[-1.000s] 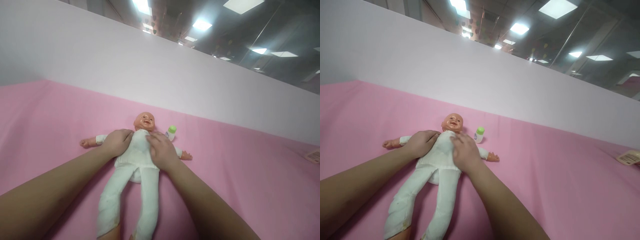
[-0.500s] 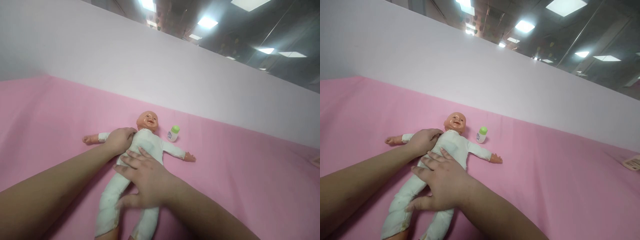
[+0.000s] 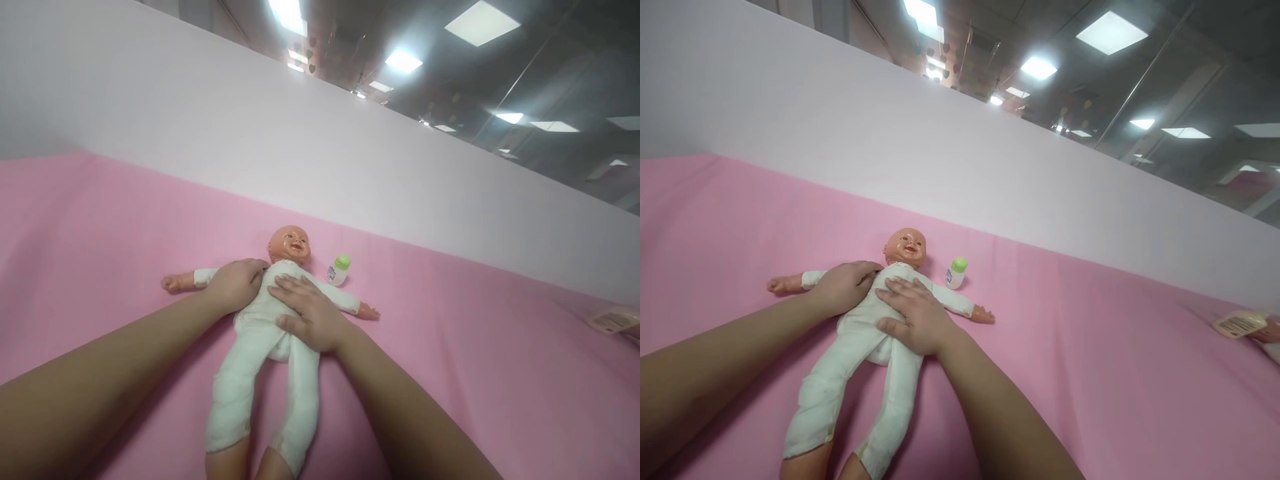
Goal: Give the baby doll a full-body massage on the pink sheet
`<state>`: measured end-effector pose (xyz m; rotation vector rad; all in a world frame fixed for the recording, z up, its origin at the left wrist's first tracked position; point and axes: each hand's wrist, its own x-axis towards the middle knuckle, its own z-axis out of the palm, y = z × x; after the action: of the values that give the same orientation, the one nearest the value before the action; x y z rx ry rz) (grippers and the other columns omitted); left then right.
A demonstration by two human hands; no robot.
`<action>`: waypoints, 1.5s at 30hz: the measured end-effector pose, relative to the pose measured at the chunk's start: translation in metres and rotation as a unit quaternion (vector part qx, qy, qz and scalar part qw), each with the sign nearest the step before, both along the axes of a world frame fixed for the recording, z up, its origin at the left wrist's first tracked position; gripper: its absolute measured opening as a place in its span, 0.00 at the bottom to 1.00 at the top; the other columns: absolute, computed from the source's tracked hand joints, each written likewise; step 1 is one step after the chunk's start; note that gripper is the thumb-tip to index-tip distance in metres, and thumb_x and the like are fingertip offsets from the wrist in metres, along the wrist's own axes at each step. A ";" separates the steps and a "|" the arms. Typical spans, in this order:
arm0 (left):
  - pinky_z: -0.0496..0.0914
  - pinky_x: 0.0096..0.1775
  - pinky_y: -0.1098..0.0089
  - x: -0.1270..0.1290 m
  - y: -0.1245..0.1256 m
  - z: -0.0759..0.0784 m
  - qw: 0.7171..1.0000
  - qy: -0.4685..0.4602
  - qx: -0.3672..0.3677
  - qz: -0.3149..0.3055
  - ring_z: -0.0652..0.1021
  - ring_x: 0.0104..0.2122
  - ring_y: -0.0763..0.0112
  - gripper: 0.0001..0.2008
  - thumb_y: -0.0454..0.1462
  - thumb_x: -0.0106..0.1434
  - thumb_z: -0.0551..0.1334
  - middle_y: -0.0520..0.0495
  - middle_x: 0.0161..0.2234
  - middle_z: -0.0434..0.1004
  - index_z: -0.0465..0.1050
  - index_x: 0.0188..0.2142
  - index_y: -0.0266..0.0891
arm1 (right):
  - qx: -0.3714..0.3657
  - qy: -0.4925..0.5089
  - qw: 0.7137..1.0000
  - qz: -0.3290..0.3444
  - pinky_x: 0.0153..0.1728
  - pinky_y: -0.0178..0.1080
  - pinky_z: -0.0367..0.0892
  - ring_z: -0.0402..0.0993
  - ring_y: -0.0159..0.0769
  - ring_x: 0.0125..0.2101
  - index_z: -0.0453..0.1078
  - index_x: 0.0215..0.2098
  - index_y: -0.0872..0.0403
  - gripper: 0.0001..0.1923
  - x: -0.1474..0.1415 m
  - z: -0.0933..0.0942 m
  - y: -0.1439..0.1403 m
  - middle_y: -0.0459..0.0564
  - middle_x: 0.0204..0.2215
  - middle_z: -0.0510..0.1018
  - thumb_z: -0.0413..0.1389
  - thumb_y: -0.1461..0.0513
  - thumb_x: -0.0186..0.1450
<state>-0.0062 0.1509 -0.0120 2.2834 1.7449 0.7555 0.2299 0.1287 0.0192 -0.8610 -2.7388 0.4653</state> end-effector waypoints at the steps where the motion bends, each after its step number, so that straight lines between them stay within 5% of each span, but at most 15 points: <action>1: 0.72 0.43 0.62 0.000 0.000 0.000 1.000 0.001 0.000 0.001 0.81 0.45 0.57 0.20 0.39 0.69 0.48 0.44 0.48 0.82 0.76 0.51 0.43 | 0.002 0.007 1.000 -0.011 0.71 0.57 0.38 0.43 0.46 0.72 0.53 0.72 0.48 0.33 0.002 -0.003 0.003 0.52 0.72 0.53 0.48 0.45 0.74; 5: 0.72 0.43 0.62 0.000 0.000 -0.002 1.000 0.002 0.003 -0.001 0.81 0.45 0.57 0.20 0.39 0.69 0.48 0.45 0.47 0.83 0.76 0.50 0.44 | -0.011 0.060 0.996 -0.065 0.70 0.54 0.44 0.44 0.45 0.72 0.53 0.72 0.49 0.33 0.013 -0.014 0.017 0.51 0.72 0.54 0.47 0.46 0.74; 12: 0.72 0.44 0.61 0.000 0.001 -0.004 1.000 -0.022 0.010 -0.013 0.80 0.45 0.57 0.19 0.38 0.69 0.48 0.46 0.47 0.82 0.76 0.50 0.43 | -0.001 0.014 0.964 -0.266 0.54 0.45 0.67 0.74 0.43 0.55 0.67 0.64 0.46 0.23 0.023 -0.014 0.031 0.49 0.56 0.78 0.43 0.60 0.74; 16: 0.72 0.45 0.59 0.003 -0.001 0.000 0.999 -0.046 0.026 -0.001 0.80 0.45 0.56 0.18 0.36 0.68 0.50 0.45 0.46 0.82 0.77 0.48 0.42 | 0.034 -0.095 0.948 -0.303 0.42 0.42 0.66 0.77 0.46 0.47 0.70 0.58 0.49 0.23 0.018 -0.014 0.033 0.53 0.50 0.81 0.47 0.66 0.69; 19: 0.71 0.50 0.57 0.014 -0.016 0.009 0.994 -0.069 0.080 -0.011 0.79 0.47 0.54 0.15 0.36 0.67 0.53 0.43 0.46 0.82 0.77 0.46 0.39 | 0.055 -0.131 0.946 -0.292 0.42 0.41 0.63 0.76 0.46 0.46 0.71 0.55 0.52 0.18 0.016 -0.017 0.034 0.55 0.47 0.81 0.47 0.65 0.70; 21: 0.71 0.51 0.57 0.028 -0.035 0.019 0.988 -0.093 0.101 -0.067 0.79 0.46 0.56 0.14 0.37 0.66 0.55 0.43 0.46 0.82 0.77 0.46 0.39 | 0.046 -0.130 0.947 -0.289 0.44 0.41 0.62 0.75 0.45 0.47 0.71 0.54 0.53 0.17 0.017 -0.019 0.035 0.56 0.47 0.80 0.46 0.64 0.71; 24: 0.72 0.48 0.61 0.053 -0.069 0.033 0.959 -0.107 0.058 -0.257 0.79 0.42 0.61 0.13 0.34 0.63 0.57 0.46 0.41 0.82 0.78 0.43 0.41 | 0.032 -0.112 0.950 -0.291 0.46 0.40 0.61 0.74 0.43 0.48 0.72 0.54 0.53 0.18 0.019 -0.022 0.037 0.56 0.48 0.80 0.46 0.65 0.71; 26: 0.69 0.55 0.59 0.065 -0.086 0.039 0.923 -0.096 0.034 -0.371 0.79 0.44 0.60 0.13 0.36 0.60 0.62 0.47 0.41 0.82 0.78 0.45 0.41 | 0.035 -0.098 0.951 -0.292 0.46 0.39 0.61 0.74 0.43 0.48 0.73 0.54 0.53 0.19 0.020 -0.023 0.039 0.55 0.48 0.80 0.47 0.66 0.69; 29: 0.55 0.67 0.53 0.071 -0.097 0.043 0.907 -0.039 -0.002 -0.420 0.73 0.59 0.52 0.24 0.42 0.56 0.69 0.46 0.55 0.78 0.75 0.53 0.43 | 0.036 -0.086 0.953 -0.290 0.45 0.40 0.61 0.74 0.43 0.48 0.73 0.53 0.53 0.20 0.020 -0.024 0.043 0.55 0.47 0.80 0.48 0.67 0.67; 32: 0.46 0.69 0.47 0.067 -0.094 0.042 0.913 0.017 -0.035 -0.406 0.62 0.68 0.47 0.33 0.49 0.60 0.68 0.45 0.66 0.66 0.68 0.63 0.46 | 0.029 -0.082 0.953 -0.289 0.43 0.39 0.61 0.74 0.43 0.46 0.74 0.51 0.53 0.18 0.019 -0.023 0.043 0.54 0.45 0.80 0.48 0.66 0.67; 37: 0.41 0.68 0.40 0.056 -0.074 0.037 0.935 0.058 -0.023 -0.350 0.55 0.70 0.43 0.36 0.57 0.65 0.61 0.40 0.70 0.57 0.63 0.67 0.45 | 0.015 -0.071 0.960 -0.271 0.41 0.38 0.61 0.74 0.41 0.42 0.75 0.47 0.53 0.14 0.019 -0.019 0.038 0.52 0.42 0.81 0.53 0.64 0.65; 41: 0.45 0.68 0.42 0.039 -0.049 0.024 0.952 0.062 0.002 -0.300 0.52 0.71 0.45 0.37 0.58 0.68 0.56 0.41 0.73 0.49 0.56 0.71 0.46 | 0.022 -0.061 0.961 -0.269 0.43 0.38 0.61 0.74 0.41 0.44 0.74 0.47 0.53 0.14 0.018 -0.020 0.036 0.53 0.44 0.81 0.50 0.65 0.67; 45: 0.50 0.68 0.48 0.024 -0.031 0.006 0.975 0.023 0.029 -0.218 0.55 0.70 0.49 0.34 0.55 0.71 0.52 0.42 0.72 0.53 0.58 0.70 0.43 | 0.030 -0.066 0.957 -0.280 0.45 0.39 0.61 0.74 0.41 0.48 0.73 0.51 0.53 0.18 0.018 -0.024 0.037 0.54 0.47 0.80 0.47 0.68 0.67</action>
<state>0.0183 0.1204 -0.0063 2.6048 1.1754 0.6730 0.2482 0.1661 -0.0043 -1.6241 -2.4355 0.2126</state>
